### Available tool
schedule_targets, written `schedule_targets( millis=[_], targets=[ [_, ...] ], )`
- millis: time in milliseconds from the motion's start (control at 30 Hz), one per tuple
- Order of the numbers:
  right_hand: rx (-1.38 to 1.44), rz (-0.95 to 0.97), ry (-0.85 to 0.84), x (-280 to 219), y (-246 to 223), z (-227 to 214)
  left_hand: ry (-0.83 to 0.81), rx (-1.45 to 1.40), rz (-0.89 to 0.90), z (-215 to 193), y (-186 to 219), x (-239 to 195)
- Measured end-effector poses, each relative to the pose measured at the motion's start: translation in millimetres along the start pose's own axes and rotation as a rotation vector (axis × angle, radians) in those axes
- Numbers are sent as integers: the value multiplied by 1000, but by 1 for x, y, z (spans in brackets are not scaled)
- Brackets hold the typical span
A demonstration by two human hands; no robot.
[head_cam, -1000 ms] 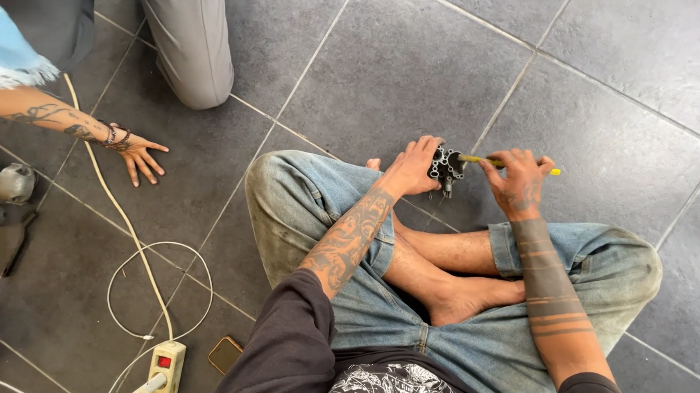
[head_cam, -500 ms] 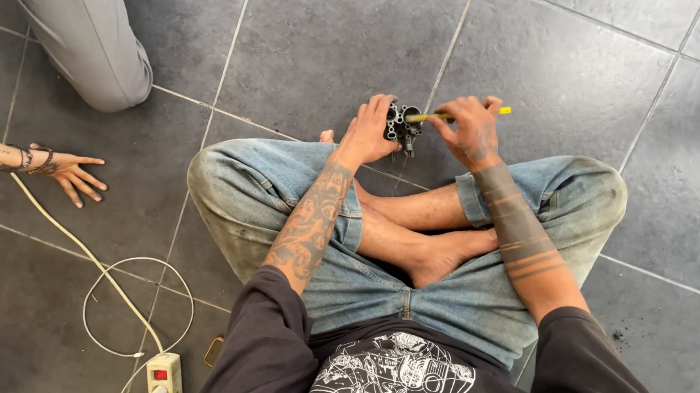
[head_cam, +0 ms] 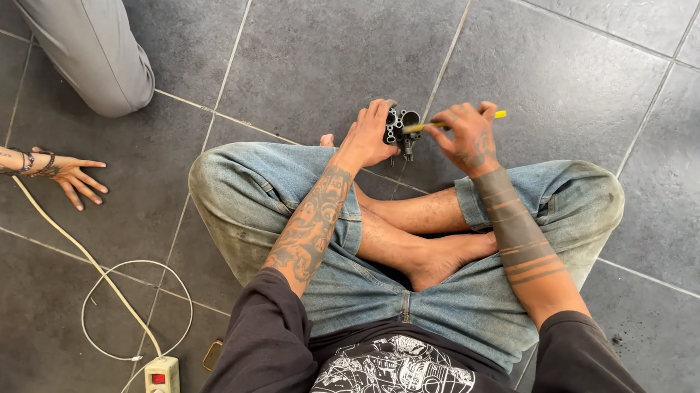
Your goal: The person sits on the floor and uses a yellow-handled brush to scrub the interior and exterior surfaces of a small metal engine part. They rotate the part to access different areas and continue scrubbing while another person sits nearby.
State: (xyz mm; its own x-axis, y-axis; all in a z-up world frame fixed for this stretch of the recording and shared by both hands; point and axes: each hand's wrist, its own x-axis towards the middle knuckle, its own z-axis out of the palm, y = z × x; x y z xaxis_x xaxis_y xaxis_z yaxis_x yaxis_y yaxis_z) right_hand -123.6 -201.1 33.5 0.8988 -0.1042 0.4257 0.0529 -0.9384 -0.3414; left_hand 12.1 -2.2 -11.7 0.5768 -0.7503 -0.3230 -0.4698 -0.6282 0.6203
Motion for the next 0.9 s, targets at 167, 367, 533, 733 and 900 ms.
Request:
schedule_targets(
  millis=[167, 367, 533, 733, 900],
  targets=[
    [1, 66, 4, -2, 13, 5, 3, -17, -1, -1, 1, 0],
    [30, -15, -2, 2, -2, -1, 6, -7, -5, 1, 0, -1],
    [-2, 105, 42, 0, 10, -4, 11, -18, -12, 1, 1, -1],
    [-20, 48, 5, 3, 0, -1, 44, 51, -33, -16, 19, -15],
    [13, 62, 29, 2, 2, -6, 50, 19, -22, -5, 10, -9]
  ],
)
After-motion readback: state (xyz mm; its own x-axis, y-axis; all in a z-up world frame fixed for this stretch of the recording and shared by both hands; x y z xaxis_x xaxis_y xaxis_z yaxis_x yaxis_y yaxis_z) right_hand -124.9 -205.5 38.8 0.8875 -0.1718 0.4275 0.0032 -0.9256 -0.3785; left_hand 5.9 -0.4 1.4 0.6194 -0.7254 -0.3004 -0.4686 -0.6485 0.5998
